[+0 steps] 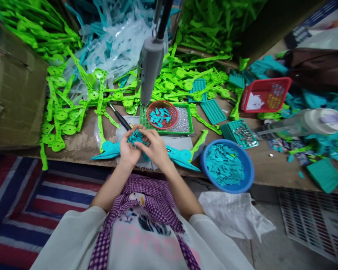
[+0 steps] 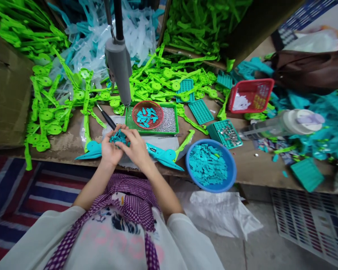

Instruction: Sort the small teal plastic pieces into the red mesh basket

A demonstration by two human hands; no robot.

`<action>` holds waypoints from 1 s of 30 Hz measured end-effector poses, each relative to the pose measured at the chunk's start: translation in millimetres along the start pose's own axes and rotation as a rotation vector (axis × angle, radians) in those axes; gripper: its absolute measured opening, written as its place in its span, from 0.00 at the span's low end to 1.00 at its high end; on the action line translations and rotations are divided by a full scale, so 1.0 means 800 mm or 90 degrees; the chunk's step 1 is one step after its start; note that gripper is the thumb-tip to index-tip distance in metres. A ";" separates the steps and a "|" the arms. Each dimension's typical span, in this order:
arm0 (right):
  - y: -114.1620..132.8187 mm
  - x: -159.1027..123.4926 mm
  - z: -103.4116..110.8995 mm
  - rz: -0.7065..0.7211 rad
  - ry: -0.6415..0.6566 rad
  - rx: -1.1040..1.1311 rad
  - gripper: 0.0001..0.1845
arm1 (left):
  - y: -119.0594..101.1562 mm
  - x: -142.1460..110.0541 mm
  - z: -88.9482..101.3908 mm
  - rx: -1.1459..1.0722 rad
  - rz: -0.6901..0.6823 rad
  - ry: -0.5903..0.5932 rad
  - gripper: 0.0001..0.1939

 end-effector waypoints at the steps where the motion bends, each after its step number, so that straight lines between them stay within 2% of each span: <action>1: 0.003 -0.007 -0.011 -0.008 0.007 0.004 0.20 | 0.000 0.000 0.001 0.005 -0.014 0.006 0.19; 4: 0.004 -0.015 -0.027 -0.029 0.001 0.000 0.18 | 0.000 0.001 0.006 0.015 -0.053 0.029 0.20; 10: 0.001 -0.005 -0.028 -0.079 0.015 -0.008 0.18 | -0.005 0.001 0.011 0.010 -0.112 0.071 0.19; 15: 0.001 -0.007 -0.031 -0.082 -0.051 0.049 0.11 | -0.010 0.003 0.013 -0.018 -0.124 0.059 0.17; 19: -0.013 -0.007 -0.029 -0.175 -0.121 0.200 0.09 | -0.012 0.006 0.013 -0.004 -0.100 0.040 0.17; 25: -0.036 -0.002 -0.031 -0.373 -0.184 0.582 0.14 | -0.011 0.006 0.014 -0.016 -0.056 0.004 0.16; 30: -0.044 -0.004 -0.033 -0.486 -0.214 0.741 0.13 | -0.011 0.005 0.014 -0.031 -0.022 -0.022 0.15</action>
Point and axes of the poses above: each hand's wrist, its own x-axis towards the middle knuckle, its own z-axis out of the back of the hand, y = z × x, the point moved 4 cm from there along x, towards the middle knuckle, and after that the axes turned 7 degrees about z, right-handed, at the moved point
